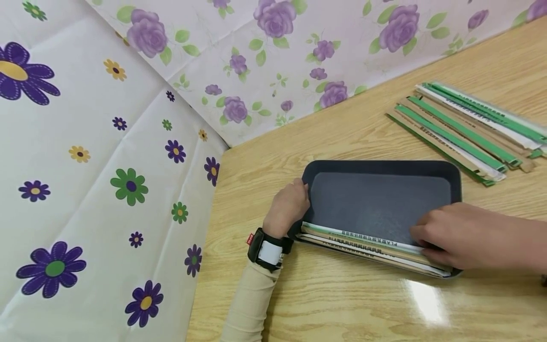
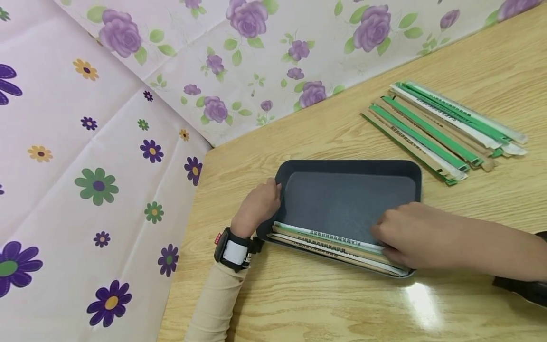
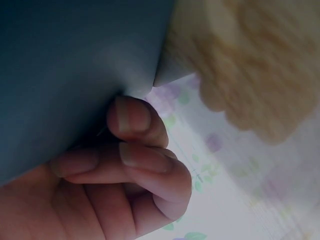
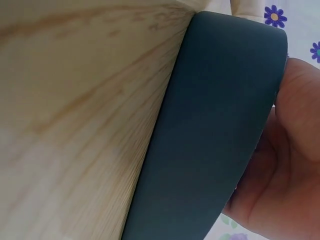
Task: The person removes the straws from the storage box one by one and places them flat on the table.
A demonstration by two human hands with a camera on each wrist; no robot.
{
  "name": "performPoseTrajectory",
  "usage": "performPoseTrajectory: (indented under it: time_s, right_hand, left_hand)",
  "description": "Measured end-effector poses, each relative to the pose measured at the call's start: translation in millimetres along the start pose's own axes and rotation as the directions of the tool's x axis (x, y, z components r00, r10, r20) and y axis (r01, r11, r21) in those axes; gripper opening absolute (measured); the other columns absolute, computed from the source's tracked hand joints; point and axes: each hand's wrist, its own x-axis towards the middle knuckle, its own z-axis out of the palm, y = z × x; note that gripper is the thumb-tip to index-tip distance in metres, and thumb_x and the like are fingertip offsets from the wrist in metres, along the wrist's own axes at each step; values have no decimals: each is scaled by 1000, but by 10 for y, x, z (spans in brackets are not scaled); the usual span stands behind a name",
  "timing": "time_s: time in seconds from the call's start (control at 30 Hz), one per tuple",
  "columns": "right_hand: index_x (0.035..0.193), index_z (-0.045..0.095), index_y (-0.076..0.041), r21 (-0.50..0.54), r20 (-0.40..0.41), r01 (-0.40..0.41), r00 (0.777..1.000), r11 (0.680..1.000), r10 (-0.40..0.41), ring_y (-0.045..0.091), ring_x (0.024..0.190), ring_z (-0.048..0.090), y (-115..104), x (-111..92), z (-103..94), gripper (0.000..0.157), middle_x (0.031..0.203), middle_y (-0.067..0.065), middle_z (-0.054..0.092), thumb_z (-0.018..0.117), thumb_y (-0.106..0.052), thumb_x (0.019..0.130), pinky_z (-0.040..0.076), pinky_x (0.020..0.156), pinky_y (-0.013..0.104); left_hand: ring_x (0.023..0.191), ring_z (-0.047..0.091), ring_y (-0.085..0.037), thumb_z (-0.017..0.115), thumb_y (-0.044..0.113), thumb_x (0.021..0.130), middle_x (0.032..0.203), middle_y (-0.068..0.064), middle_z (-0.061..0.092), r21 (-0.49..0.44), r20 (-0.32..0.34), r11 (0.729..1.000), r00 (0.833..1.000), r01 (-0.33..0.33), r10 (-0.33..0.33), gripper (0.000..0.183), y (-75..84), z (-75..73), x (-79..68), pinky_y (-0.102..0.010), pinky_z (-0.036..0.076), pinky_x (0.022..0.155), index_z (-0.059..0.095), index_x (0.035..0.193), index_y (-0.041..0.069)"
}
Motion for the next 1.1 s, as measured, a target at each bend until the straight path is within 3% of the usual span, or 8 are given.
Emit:
performPoseTrajectory:
  time_s: [0.1, 0.23, 0.4, 0.53, 0.73, 1.1]
  right_hand:
    - [66, 46, -30, 1, 18, -42, 999, 999, 42, -2, 48, 28, -18, 4, -11, 35, 60, -18, 34, 75, -19, 83, 26, 46, 22]
    - [63, 43, -29, -16, -20, -85, 996, 996, 85, -1, 47, 27, -29, 1, -69, 38, 58, -17, 33, 76, -16, 79, 26, 46, 23]
    - [64, 44, -26, -59, -141, -128, 983, 990, 118, -3, 50, 27, 30, -23, -238, 39, 58, -17, 32, 78, -11, 74, 27, 47, 22]
    - [67, 45, -24, -123, -266, -160, 956, 979, 123, -4, 52, 25, 122, -57, -436, 39, 59, -17, 30, 80, -8, 69, 27, 48, 21]
    - [66, 50, -18, -169, -369, -279, 907, 945, 202, 1, 48, 29, 424, -129, -668, 31, 55, -12, 35, 76, -3, 66, 29, 46, 24]
    - [66, 48, -7, -204, -395, -432, 858, 879, 330, 12, 44, 32, 1002, -267, -783, 21, 53, -3, 38, 68, -1, 67, 28, 45, 28]
  left_hand:
    - [68, 64, -25, 35, 23, 107, 80, -15, 60, -1, 5, 1000, 1000, 4, -4, 30, -7, 16, -1, -34, 48, 57, 53, 106, -1]
    - [65, 62, -22, 35, 23, 107, 77, -12, 59, -9, 9, 1000, 1000, 2, -2, 30, -14, 29, -3, -31, 46, 54, 54, 106, -1]
    - [60, 60, -21, 34, 23, 107, 74, -12, 57, -16, 4, 1000, 1000, -12, 12, 31, -25, 30, -1, -30, 44, 52, 54, 107, -2]
    - [62, 61, -24, 35, 22, 107, 75, -14, 58, -5, -13, 1000, 999, -31, 31, 30, -28, 16, -3, -32, 45, 54, 54, 106, -2]
    - [66, 62, -25, 35, 22, 107, 79, -15, 59, -6, -6, 1000, 1000, -22, 22, 30, -20, -2, -4, -31, 46, 55, 54, 104, -1]
    - [65, 62, -23, 35, 23, 107, 76, -13, 59, -7, -7, 1000, 1000, -12, 12, 30, -24, 20, -3, -31, 45, 54, 54, 103, 0]
